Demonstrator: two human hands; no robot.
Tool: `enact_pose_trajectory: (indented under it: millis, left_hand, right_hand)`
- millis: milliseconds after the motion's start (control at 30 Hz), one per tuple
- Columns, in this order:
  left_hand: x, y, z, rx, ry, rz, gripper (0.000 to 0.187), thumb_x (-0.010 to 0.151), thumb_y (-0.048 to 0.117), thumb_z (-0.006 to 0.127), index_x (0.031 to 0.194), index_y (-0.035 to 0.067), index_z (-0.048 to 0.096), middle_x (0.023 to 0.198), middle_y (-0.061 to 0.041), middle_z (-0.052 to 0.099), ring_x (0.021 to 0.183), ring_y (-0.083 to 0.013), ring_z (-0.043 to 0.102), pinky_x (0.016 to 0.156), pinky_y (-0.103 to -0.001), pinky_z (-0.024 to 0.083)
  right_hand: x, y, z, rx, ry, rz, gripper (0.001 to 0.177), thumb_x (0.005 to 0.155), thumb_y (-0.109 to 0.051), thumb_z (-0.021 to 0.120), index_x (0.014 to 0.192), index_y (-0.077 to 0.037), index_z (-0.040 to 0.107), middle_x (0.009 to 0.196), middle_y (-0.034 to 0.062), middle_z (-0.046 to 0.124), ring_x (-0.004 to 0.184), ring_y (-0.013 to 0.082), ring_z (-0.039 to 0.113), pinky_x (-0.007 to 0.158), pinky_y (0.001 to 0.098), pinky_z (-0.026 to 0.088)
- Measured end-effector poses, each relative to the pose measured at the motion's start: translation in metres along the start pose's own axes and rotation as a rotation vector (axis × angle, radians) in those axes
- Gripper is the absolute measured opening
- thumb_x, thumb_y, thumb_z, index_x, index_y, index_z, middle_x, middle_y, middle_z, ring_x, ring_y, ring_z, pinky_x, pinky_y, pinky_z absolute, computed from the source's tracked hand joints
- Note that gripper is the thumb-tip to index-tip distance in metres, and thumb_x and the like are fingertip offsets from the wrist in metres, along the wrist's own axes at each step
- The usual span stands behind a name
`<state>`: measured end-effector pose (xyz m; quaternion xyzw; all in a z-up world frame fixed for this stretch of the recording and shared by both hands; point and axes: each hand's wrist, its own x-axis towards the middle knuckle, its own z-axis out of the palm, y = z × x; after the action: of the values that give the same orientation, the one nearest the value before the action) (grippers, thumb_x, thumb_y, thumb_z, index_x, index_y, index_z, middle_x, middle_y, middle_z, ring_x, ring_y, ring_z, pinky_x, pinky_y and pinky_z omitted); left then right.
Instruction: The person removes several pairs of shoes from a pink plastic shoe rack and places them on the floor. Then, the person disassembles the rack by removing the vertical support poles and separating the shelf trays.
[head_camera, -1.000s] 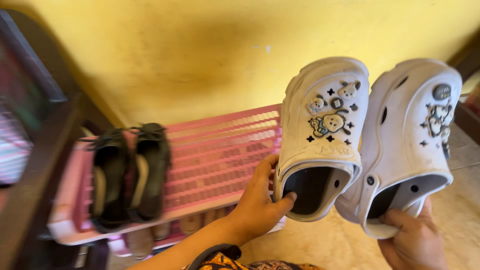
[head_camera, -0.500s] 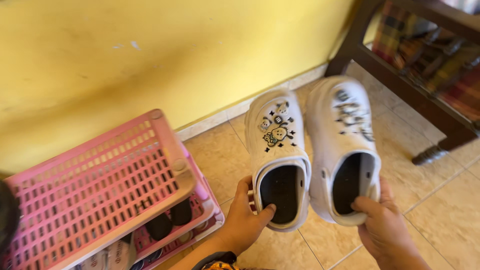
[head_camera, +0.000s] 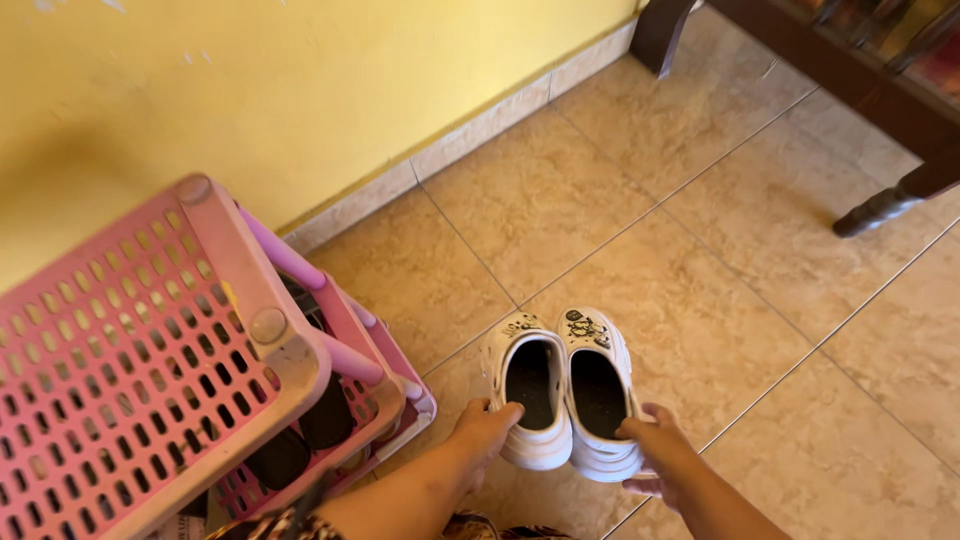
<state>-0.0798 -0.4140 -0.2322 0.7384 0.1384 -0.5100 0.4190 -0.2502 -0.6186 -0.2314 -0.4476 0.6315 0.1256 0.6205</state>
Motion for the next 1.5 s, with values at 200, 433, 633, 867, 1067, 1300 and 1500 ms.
enact_pose_trajectory:
  millis: [200,433,633,867,1067,1300,1500]
  left_hand:
    - [0.062,-0.063,-0.011,0.046,-0.072,-0.076,0.046,0.096,0.042,0.062,0.125,0.006,0.062,0.090,-0.018,0.063,0.073,-0.0303,0.048,0.052,-0.040,0.034]
    - [0.092,-0.074,0.001,0.028,0.067,0.042,0.030,0.094,0.028,0.063,0.121,0.016,0.059,0.090,-0.006,0.068,0.062,-0.0179,0.059,0.048,-0.033,0.046]
    - [0.129,-0.053,0.014,-0.054,0.129,0.195,0.042,0.093,0.021,0.063,0.134,0.016,0.056,0.104,-0.008,0.069,0.074,-0.0191,0.064,0.057,-0.034,0.053]
    - [0.119,-0.089,0.011,-0.124,0.034,0.305,0.061,0.090,0.019,0.063,0.148,0.011,0.046,0.121,-0.009,0.068,0.088,-0.0170,0.066,0.071,-0.030,0.055]
    - [0.063,-0.148,0.007,-0.113,0.010,0.465,0.065,0.088,0.018,0.064,0.151,0.009,0.047,0.119,-0.016,0.069,0.083,-0.0208,0.059,0.070,-0.034,0.049]
    - [-0.050,-0.205,-0.035,-0.183,0.011,0.678,0.043,0.091,0.012,0.062,0.133,0.006,0.060,0.124,-0.005,0.068,0.109,-0.0120,0.064,0.092,-0.027,0.052]
    - [-0.150,-0.216,-0.118,-0.309,0.329,1.043,0.032,0.089,0.003,0.061,0.120,0.006,0.068,0.112,-0.002,0.073,0.098,-0.0104,0.067,0.088,-0.026,0.053]
  right_hand:
    - [0.060,0.066,0.042,0.184,-0.100,0.091,0.077,0.084,-0.017,0.066,0.153,-0.028,0.034,0.138,0.0155,0.057,0.105,0.0382,0.060,0.073,0.0509,0.057]
    - [0.141,0.082,0.062,0.159,-0.037,-0.022,0.072,0.088,-0.012,0.062,0.151,-0.029,0.031,0.120,0.0165,0.066,0.078,0.0373,0.069,0.062,0.0476,0.053]
    - [0.201,0.051,0.081,0.372,-0.024,-0.238,0.068,0.090,-0.010,0.065,0.151,-0.023,0.037,0.123,0.0157,0.063,0.089,0.0338,0.063,0.068,0.0471,0.052]
    - [0.169,0.086,0.089,0.467,0.010,-0.374,0.065,0.085,-0.006,0.072,0.145,-0.015,0.047,0.129,0.0072,0.055,0.119,0.0232,0.050,0.097,0.0440,0.049]
    - [0.089,0.124,0.113,0.387,-0.102,-0.501,0.045,0.086,-0.007,0.069,0.130,-0.007,0.060,0.102,0.0089,0.064,0.092,0.0211,0.060,0.080,0.0374,0.051]
    - [-0.047,0.146,0.158,0.154,-0.426,-0.633,0.025,0.087,-0.008,0.067,0.112,-0.003,0.068,0.086,0.0063,0.073,0.075,0.0162,0.064,0.069,0.0301,0.051]
    - [-0.155,0.134,0.211,0.003,-0.740,-0.802,0.023,0.087,-0.006,0.066,0.110,-0.003,0.069,0.088,0.0062,0.072,0.072,0.0145,0.063,0.066,0.0290,0.050]
